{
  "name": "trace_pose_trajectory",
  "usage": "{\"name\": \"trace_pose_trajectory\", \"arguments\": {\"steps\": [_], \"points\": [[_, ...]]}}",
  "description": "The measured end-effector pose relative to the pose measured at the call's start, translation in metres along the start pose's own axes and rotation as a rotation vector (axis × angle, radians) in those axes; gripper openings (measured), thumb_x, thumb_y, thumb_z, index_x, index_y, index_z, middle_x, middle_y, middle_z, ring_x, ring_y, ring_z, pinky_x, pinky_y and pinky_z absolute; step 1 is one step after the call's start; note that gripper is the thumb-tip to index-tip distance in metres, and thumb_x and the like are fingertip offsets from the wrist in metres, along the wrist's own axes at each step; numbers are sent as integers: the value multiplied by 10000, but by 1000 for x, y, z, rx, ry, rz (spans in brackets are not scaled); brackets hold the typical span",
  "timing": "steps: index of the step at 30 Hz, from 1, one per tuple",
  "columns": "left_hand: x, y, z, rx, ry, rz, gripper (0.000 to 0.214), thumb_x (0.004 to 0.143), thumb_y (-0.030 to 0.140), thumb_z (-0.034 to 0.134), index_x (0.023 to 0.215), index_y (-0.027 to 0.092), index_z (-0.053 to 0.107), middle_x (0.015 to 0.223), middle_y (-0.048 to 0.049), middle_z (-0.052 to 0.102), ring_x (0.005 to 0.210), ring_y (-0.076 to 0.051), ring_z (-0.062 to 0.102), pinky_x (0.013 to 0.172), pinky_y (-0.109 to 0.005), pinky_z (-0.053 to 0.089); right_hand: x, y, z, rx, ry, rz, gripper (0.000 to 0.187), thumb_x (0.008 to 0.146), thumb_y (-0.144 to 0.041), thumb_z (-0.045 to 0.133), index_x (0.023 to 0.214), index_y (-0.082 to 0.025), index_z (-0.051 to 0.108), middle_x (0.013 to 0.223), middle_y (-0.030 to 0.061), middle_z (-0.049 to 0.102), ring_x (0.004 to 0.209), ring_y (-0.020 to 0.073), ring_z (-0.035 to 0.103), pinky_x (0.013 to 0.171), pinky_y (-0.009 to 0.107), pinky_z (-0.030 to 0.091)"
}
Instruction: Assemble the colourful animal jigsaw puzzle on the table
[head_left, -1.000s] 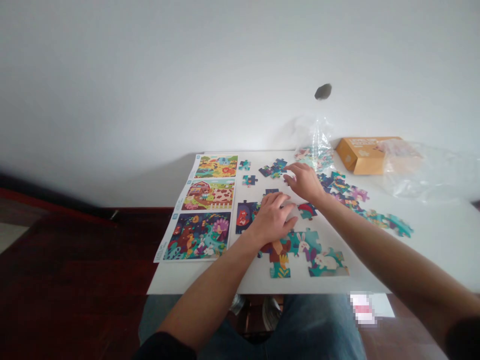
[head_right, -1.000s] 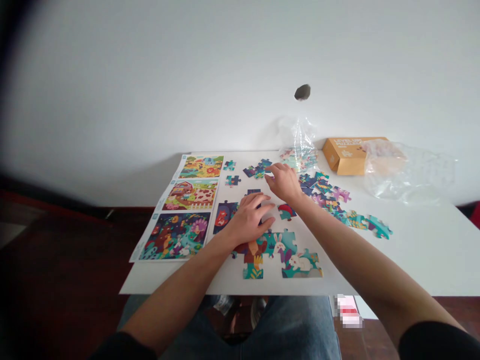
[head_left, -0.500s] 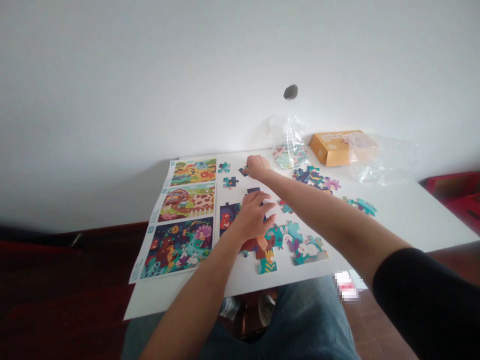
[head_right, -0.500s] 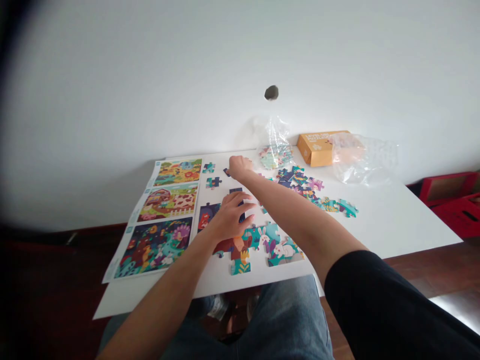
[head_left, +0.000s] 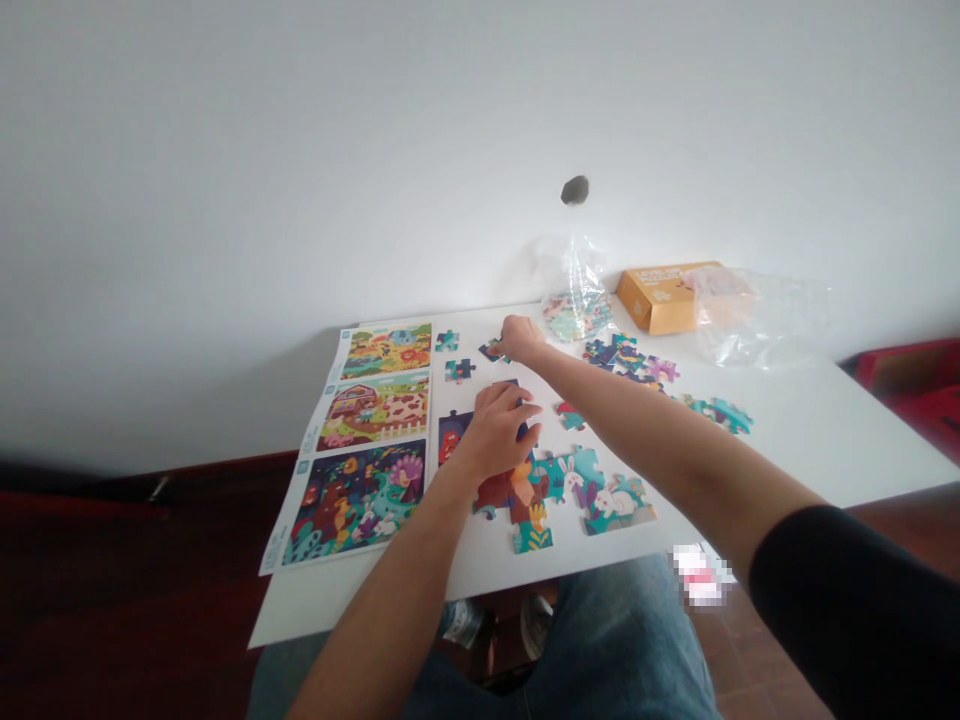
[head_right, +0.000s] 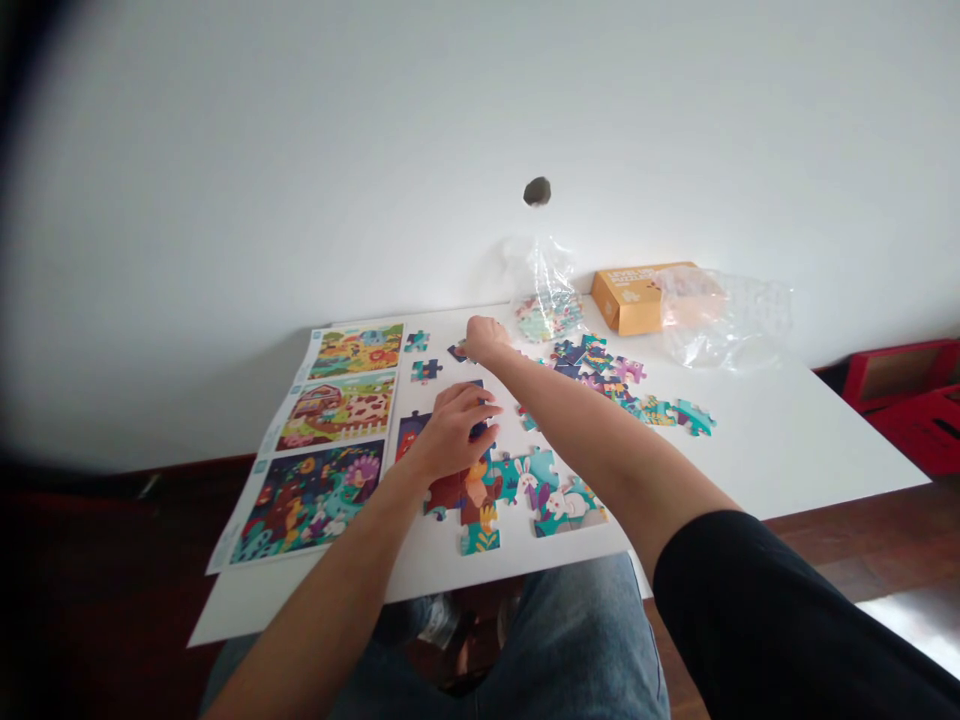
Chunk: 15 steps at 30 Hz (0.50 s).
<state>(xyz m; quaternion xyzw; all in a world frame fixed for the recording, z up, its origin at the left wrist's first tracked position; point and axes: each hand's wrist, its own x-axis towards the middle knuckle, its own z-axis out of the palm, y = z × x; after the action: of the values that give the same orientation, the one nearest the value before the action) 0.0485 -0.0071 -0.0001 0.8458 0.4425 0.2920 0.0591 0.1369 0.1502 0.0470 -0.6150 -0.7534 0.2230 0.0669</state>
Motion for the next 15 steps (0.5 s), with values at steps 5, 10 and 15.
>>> {"name": "trace_pose_trajectory", "arguments": {"steps": [5, 10, 15], "points": [[1, 1, -5, 27, 7, -6, 188, 919, 258, 588, 1030, 221, 735, 1091, -79, 672, 1118, -273, 549, 1015, -487, 419, -21, 9, -9, 113, 121, -120, 241, 882, -377, 688, 970, -162, 748, 949, 97, 754, 897, 200, 689, 782, 285, 509], [4, 9, -13, 2, 8, 28, 215, 958, 329, 571, 1030, 209, 735, 1050, -84, 687, 1068, -260, 550, 971, -467, 442, -86, 60, -12, 596, 228, -293, 300, 830, -462, 708, 856, -167, 757, 717, 32, 709, 674, 167, 635, 639, 273, 491], [5, 12, -9, -72, 26, 26, 210, 951, 375, 607, 958, 207, 733, 966, -70, 709, 997, -240, 555, 928, -430, 453, -138, 110, -4, 767, 100, -272, 376, 802, -533, 714, 913, -181, 786, 784, 43, 736, 607, 154, 610, 549, 273, 489]]}}
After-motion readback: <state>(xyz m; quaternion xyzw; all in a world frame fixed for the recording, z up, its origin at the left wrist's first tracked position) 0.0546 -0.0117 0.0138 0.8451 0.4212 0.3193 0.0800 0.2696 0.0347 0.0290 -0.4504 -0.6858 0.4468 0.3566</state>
